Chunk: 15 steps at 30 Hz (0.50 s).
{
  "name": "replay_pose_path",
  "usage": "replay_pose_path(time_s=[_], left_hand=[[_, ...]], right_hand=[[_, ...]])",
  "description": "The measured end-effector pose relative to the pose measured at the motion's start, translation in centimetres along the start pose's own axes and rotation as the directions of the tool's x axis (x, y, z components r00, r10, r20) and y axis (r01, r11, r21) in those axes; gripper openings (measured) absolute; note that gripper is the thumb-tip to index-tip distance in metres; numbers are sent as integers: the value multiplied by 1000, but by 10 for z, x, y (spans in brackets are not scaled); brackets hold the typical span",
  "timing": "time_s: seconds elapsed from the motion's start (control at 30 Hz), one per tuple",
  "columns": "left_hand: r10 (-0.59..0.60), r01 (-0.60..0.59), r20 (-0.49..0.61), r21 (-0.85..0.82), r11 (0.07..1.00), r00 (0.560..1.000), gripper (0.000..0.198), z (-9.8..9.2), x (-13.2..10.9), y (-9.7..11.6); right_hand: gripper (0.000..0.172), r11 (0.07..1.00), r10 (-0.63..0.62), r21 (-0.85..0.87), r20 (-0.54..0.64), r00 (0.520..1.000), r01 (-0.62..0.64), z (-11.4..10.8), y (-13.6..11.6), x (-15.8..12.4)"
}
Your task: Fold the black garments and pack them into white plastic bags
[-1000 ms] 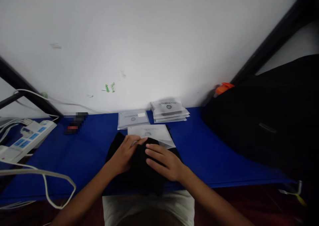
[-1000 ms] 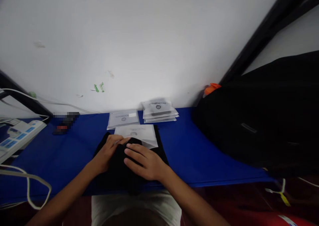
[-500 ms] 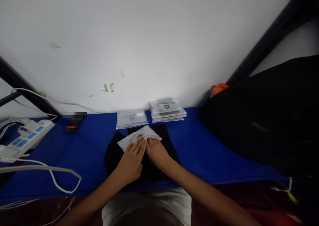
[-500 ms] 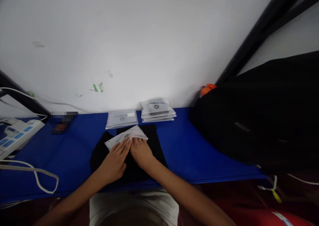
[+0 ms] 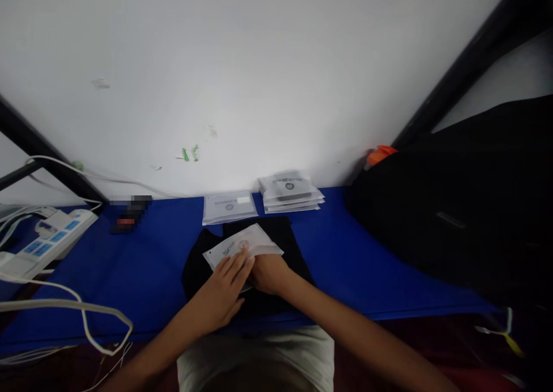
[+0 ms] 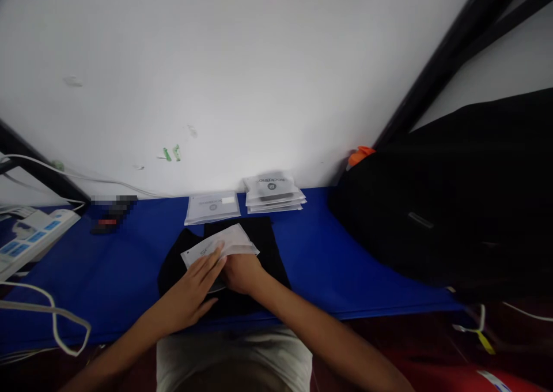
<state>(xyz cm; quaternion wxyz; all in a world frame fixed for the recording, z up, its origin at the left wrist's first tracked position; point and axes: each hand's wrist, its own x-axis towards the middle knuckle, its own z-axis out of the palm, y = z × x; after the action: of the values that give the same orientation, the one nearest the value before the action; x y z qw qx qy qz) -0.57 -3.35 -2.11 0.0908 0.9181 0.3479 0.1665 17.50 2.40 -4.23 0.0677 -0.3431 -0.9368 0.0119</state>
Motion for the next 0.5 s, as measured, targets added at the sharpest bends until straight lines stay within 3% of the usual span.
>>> replay_pose_path(time_s=[0.1, 0.2, 0.23, 0.3, 0.37, 0.43, 0.5], left_hand=[[10, -29, -228, -79, 996, 974, 61, -2, -11, -14], [10, -81, -450, -139, 987, 893, 35, -4, -15, -19], [11, -97, -496, -148, 984, 868, 30, -4, -14, -19], [13, -118, -559, -152, 981, 829, 26, -5, -11, -15], [27, -139, -593, -143, 980, 805, 24, -6, -6, -9], [42, -161, -604, -144, 976, 796, 22, -7, -1, -4], [48, -180, -603, -161, 970, 797, 21, -8, 4, 0]], right_hand=[[32, 1000, -11, 3, -46, 999, 11, -11, 7, -9], [26, 994, -109, 2, -247, 963, 113, -25, 9, -19], [25, 985, -164, -8, -359, 919, 173, -29, 7, -21], [24, 960, -250, -44, -571, 782, 275, -37, 0, -24], [20, 948, -274, -82, -702, 657, 307, -43, -9, -23], [15, 945, -284, -120, -761, 584, 304, -47, -17, -20], [9, 941, -300, -147, -780, 549, 306, -49, -22, -17]])
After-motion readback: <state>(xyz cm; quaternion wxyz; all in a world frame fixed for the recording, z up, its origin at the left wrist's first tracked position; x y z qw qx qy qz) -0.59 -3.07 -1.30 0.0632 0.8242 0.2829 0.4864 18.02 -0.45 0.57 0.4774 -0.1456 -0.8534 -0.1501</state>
